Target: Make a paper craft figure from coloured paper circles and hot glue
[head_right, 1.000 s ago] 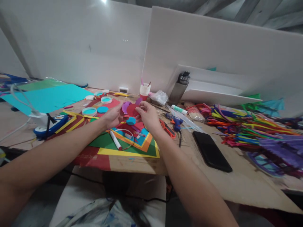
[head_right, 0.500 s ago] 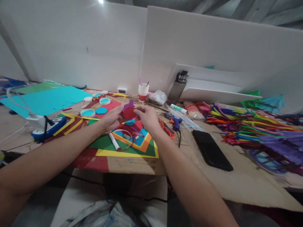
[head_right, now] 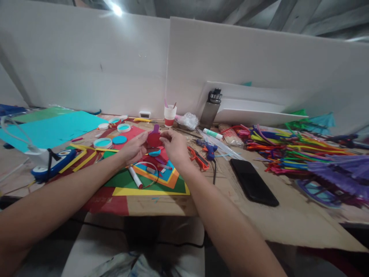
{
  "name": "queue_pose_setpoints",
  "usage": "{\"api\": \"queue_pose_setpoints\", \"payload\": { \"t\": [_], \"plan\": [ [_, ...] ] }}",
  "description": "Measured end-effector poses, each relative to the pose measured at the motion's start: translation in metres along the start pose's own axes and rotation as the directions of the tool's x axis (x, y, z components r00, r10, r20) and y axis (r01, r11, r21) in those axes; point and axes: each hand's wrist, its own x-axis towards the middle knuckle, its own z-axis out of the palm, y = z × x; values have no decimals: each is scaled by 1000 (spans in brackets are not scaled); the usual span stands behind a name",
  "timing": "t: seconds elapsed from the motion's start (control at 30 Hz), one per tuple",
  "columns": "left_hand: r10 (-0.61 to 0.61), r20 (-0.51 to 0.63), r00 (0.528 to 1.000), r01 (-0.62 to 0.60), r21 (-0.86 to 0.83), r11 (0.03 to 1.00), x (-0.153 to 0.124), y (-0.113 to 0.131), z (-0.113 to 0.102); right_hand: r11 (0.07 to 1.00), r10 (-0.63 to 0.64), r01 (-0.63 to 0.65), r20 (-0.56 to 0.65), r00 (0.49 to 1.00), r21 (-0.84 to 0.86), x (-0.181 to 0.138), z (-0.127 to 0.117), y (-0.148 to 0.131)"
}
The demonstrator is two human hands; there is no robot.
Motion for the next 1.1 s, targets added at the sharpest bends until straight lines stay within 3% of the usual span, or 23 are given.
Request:
{"api": "queue_pose_setpoints", "payload": {
  "t": [0.43, 0.77, 1.1],
  "plan": [
    [4, 48, 999, -7, 67, 998, -2, -1, 6, 961, -97, 77, -63, 993, -265, -4, -2, -2],
    [18, 8, 1000, -19, 91, 996, -2, -2, 9, 960, -78, 52, -83, 994, -276, -6, -2, -6],
    [51, 63, 997, -57, 85, 995, 1, -1, 1, 993, -64, 61, -22, 998, -105, 0, -3, -3]
  ]
}}
